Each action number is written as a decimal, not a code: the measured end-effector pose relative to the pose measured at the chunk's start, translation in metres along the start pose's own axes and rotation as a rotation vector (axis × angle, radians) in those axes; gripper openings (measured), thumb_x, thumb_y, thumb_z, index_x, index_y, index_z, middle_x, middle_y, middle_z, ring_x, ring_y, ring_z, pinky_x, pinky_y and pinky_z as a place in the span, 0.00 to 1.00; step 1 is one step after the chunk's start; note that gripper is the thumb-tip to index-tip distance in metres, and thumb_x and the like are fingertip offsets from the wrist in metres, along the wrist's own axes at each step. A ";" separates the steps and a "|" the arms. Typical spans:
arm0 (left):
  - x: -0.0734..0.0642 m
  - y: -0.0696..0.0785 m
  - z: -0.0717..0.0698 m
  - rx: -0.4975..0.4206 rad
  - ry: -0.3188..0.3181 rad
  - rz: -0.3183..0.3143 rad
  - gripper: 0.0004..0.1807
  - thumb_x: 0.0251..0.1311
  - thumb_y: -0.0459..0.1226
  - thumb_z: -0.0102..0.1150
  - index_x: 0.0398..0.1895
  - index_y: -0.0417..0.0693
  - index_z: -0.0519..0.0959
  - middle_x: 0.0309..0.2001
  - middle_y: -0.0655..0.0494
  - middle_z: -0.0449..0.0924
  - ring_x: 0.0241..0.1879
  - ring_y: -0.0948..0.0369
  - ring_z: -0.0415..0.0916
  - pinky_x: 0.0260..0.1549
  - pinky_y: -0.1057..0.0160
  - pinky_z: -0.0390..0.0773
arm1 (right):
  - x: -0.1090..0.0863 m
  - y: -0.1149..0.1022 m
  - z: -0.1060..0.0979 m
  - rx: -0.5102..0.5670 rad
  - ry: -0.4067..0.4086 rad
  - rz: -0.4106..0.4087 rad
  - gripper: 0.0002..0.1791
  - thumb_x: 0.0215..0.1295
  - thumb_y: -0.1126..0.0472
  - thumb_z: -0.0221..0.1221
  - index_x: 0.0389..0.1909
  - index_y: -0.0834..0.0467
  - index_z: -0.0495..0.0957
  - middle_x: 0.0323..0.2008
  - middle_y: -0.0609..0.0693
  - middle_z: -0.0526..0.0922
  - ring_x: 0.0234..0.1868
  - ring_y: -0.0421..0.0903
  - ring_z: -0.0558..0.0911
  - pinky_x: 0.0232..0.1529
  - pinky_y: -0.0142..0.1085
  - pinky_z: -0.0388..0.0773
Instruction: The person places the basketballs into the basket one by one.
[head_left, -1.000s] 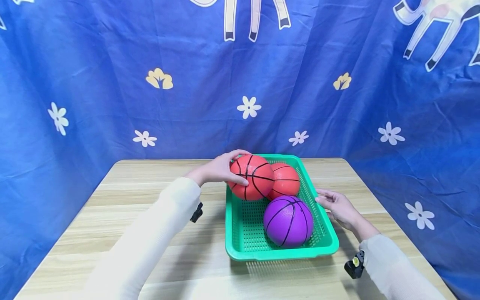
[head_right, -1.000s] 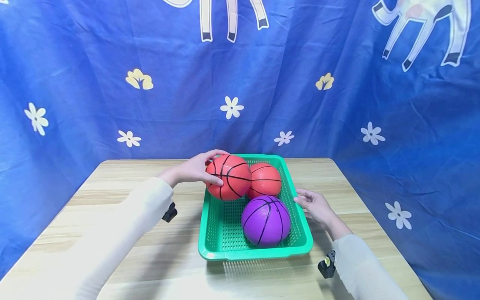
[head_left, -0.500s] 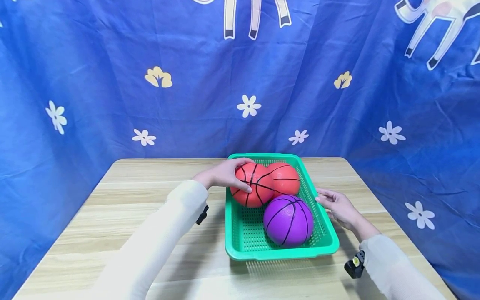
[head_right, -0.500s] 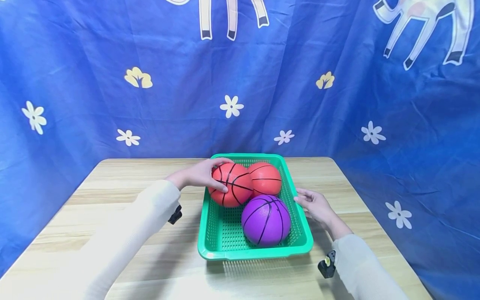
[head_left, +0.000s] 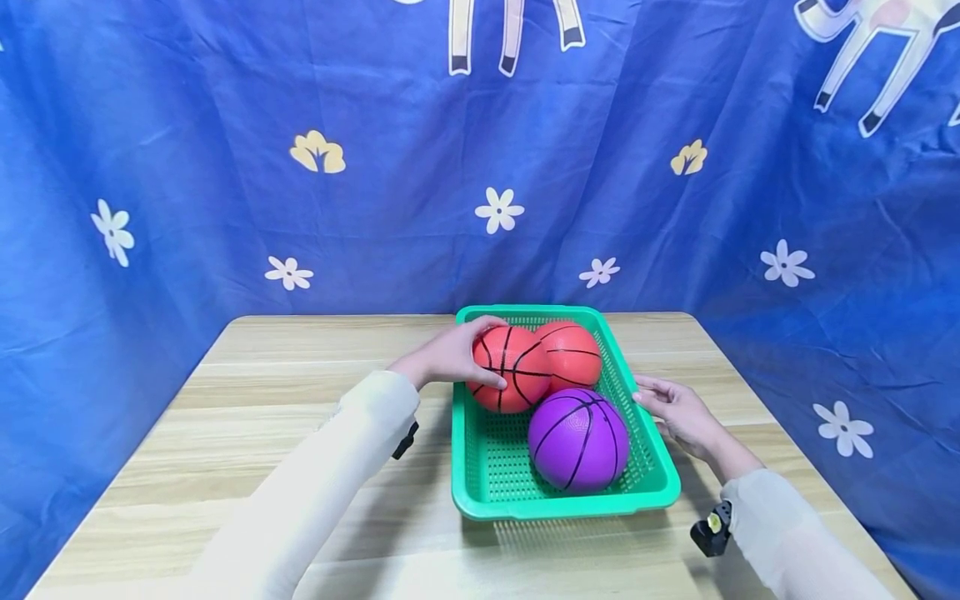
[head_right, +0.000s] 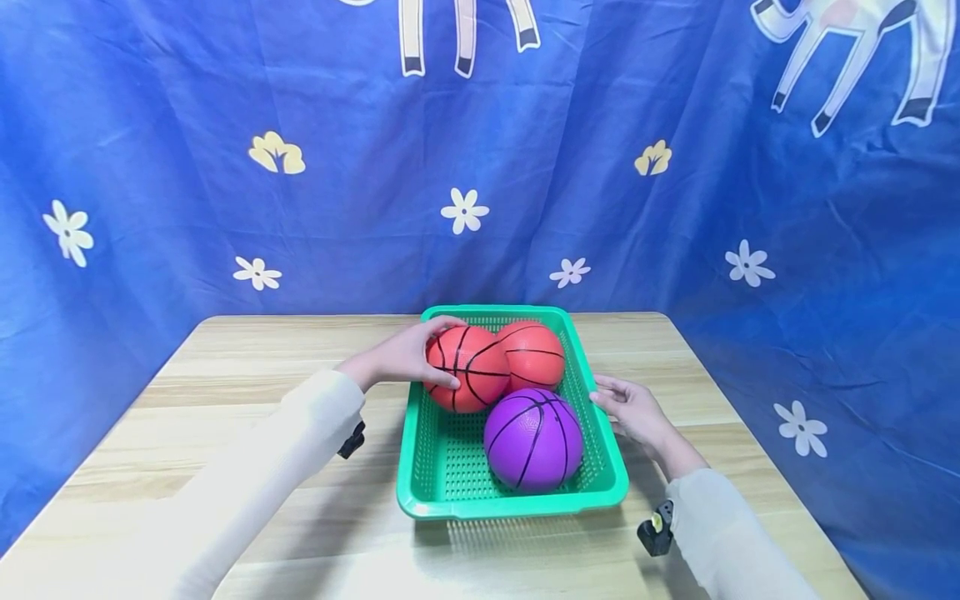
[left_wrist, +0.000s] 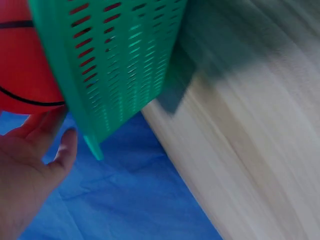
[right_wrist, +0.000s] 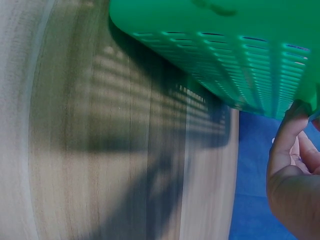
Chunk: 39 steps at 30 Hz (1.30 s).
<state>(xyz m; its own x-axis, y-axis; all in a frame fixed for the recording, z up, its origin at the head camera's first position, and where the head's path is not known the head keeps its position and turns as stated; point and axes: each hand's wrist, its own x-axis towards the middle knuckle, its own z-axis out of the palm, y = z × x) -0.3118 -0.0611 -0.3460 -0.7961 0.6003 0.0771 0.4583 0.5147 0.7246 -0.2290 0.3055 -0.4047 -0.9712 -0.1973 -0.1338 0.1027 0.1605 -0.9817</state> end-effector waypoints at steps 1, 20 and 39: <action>0.000 -0.001 0.002 0.012 0.011 -0.002 0.47 0.38 0.46 0.79 0.65 0.58 0.64 0.50 0.56 0.75 0.49 0.59 0.74 0.45 0.60 0.77 | 0.000 0.000 0.000 -0.003 0.002 0.000 0.33 0.72 0.59 0.52 0.71 0.67 0.52 0.60 0.66 0.68 0.50 0.45 0.79 0.50 0.46 0.76; -0.015 -0.002 0.033 0.325 0.159 -0.042 0.59 0.33 0.61 0.75 0.72 0.59 0.56 0.54 0.48 0.69 0.54 0.53 0.69 0.54 0.49 0.58 | -0.002 -0.002 0.001 -0.009 0.015 -0.006 0.32 0.72 0.59 0.52 0.70 0.68 0.53 0.59 0.65 0.69 0.47 0.43 0.80 0.49 0.45 0.77; -0.029 0.000 0.053 0.425 0.279 -0.057 0.61 0.35 0.63 0.72 0.73 0.53 0.54 0.60 0.44 0.65 0.58 0.46 0.65 0.56 0.49 0.62 | -0.003 -0.006 0.001 -0.042 0.002 0.001 0.33 0.72 0.59 0.52 0.71 0.68 0.51 0.61 0.69 0.65 0.51 0.45 0.78 0.48 0.45 0.77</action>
<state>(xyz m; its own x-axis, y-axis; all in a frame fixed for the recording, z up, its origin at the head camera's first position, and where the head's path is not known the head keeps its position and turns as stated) -0.2678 -0.0457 -0.3850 -0.8729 0.4080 0.2673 0.4855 0.7798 0.3952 -0.2265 0.3041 -0.3990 -0.9715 -0.1955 -0.1343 0.0943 0.2010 -0.9750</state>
